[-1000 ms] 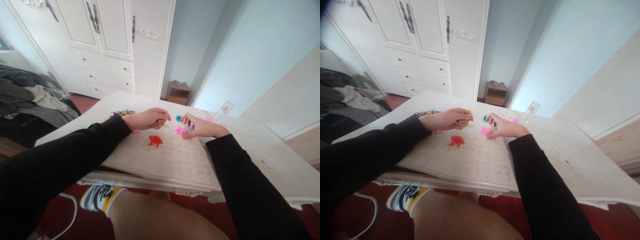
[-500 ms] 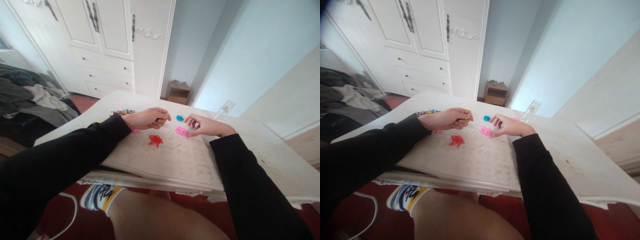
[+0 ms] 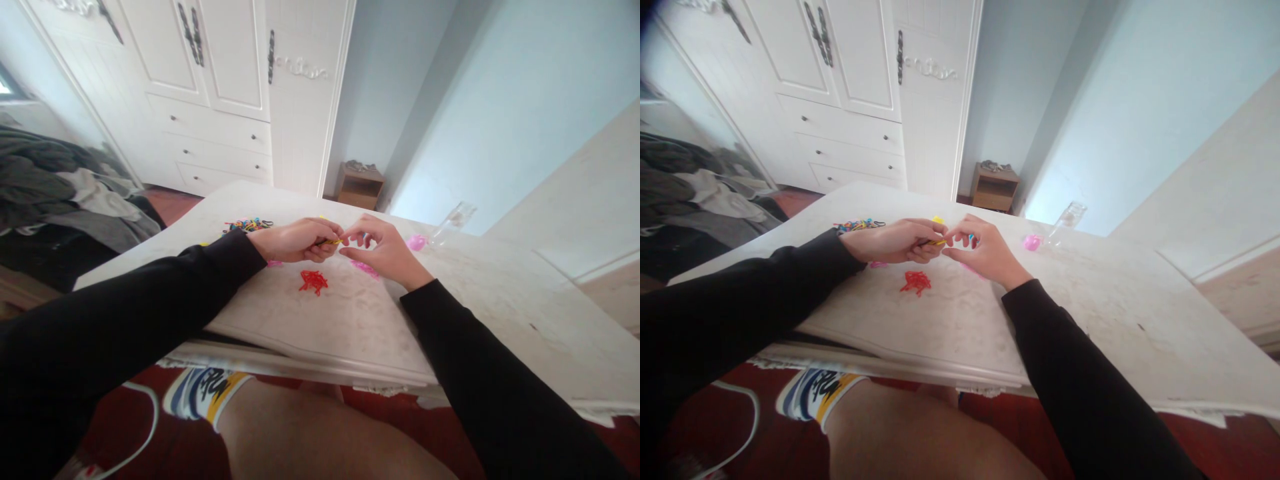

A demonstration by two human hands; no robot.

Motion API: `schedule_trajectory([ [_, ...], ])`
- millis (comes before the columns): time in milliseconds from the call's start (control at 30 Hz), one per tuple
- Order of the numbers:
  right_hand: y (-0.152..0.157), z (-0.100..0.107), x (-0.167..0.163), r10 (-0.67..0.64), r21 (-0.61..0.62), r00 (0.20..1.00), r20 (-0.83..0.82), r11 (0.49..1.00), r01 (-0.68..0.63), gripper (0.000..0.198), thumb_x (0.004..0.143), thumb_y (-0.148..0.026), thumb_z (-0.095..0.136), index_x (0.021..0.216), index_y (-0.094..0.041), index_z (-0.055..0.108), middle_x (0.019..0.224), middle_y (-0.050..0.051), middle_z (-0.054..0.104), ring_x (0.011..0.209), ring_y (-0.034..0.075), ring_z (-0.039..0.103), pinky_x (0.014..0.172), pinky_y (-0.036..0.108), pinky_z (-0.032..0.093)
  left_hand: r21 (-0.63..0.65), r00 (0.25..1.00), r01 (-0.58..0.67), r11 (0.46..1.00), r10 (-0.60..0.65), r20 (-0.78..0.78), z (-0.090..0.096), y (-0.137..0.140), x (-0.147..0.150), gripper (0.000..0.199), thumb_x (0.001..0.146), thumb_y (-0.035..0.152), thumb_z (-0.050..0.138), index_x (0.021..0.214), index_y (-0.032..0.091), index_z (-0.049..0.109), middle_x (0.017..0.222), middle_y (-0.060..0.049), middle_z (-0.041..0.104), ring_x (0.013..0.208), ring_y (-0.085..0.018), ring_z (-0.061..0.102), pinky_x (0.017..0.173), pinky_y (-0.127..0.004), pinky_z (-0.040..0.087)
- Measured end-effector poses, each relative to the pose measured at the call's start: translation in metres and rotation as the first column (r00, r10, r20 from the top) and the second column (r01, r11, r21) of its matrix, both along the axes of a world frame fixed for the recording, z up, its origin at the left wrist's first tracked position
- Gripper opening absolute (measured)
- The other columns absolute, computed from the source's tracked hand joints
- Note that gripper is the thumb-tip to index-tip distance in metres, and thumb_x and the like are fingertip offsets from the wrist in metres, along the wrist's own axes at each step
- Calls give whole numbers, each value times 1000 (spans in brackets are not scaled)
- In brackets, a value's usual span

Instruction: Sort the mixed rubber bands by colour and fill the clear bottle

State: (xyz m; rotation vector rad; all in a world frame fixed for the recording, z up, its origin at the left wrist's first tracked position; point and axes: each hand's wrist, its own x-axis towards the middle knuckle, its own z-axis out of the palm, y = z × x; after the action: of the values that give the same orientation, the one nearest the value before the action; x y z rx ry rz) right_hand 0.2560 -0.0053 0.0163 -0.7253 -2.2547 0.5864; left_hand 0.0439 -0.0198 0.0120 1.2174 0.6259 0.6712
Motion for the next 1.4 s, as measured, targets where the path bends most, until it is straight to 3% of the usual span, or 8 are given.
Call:
schedule_trajectory([
  [100, -2, 0, -4, 7, 4, 1000, -9, 1000, -7, 26, 84, -48, 78, 80, -22, 74, 80, 2, 58, 71, 15, 53, 64, 32, 43, -2, 1000, 3, 1000, -3, -9, 0, -2, 1, 15, 83, 5, 56, 72, 15, 54, 59, 4, 36, 44, -5, 26, 41, -16, 19],
  [367, 4, -2, 3, -133, -70, 986, -98, 989, 126, 25, 85, -47, 75, 81, -22, 74, 83, 4, 70, 76, 17, 59, 66, 33, 44, 2, 998, -65, 998, 65, 2, 2, 1, 0, 9, 82, 7, 61, 79, 15, 62, 58, 5, 34, 43, -5, 25, 41, -17, 18],
  [567, 8, -6, 3, -189, -85, 978, -92, 980, 181, 24, 83, -45, 75, 79, -21, 74, 80, 4, 72, 70, 16, 57, 63, 32, 43, 139, 982, -183, 973, 188, -26, 1, 5, -1, 7, 83, 8, 64, 77, 12, 66, 55, 9, 27, 44, -4, 21, 42, -18, 16],
  [700, 11, -9, 3, -241, -103, 964, -112, 968, 230, 25, 82, -45, 74, 77, -20, 72, 77, 3, 70, 68, 15, 56, 64, 32, 43, 324, 947, -269, 907, 310, -81, 1, 6, -2, 14, 87, 24, 71, 81, 11, 71, 51, 10, 28, 44, -4, 21, 44, -20, 15],
  [900, 9, -10, 1, -247, -112, 963, -107, 965, 235, 29, 82, -48, 76, 74, -20, 70, 74, 3, 68, 70, 16, 56, 66, 32, 43, 664, 846, -235, 710, 486, -220, 2, 5, 1, 23, 79, 35, 79, 80, 12, 77, 53, 4, 49, 48, -6, 36, 47, -22, 23],
  [1100, 8, -8, -2, -266, -100, 950, -166, 963, 252, 29, 83, -49, 75, 81, -20, 71, 76, 3, 66, 72, 16, 57, 66, 32, 43, 705, 795, -260, 660, 561, -232, 10, 8, -4, 17, 84, 28, 71, 77, 13, 74, 54, 4, 50, 50, -7, 39, 50, -22, 28],
  [1233, 9, -8, -1, -298, -97, 933, -200, 954, 284, 23, 84, -43, 72, 89, -21, 70, 78, 2, 64, 73, 16, 58, 65, 32, 43, 718, 685, -374, 586, 697, -212, 15, 25, -22, 9, 78, 21, 73, 73, 14, 71, 52, 6, 48, 52, -8, 37, 52, -23, 27],
  [1400, 9, -8, -2, -285, -77, 945, -162, 958, 275, 13, 86, -34, 68, 86, -21, 68, 77, 1, 62, 72, 16, 57, 68, 33, 44, 782, 597, -324, 532, 757, -268, 6, 48, -36, 7, 71, 10, 74, 66, 14, 69, 51, 6, 45, 56, -9, 39, 56, -24, 29],
])
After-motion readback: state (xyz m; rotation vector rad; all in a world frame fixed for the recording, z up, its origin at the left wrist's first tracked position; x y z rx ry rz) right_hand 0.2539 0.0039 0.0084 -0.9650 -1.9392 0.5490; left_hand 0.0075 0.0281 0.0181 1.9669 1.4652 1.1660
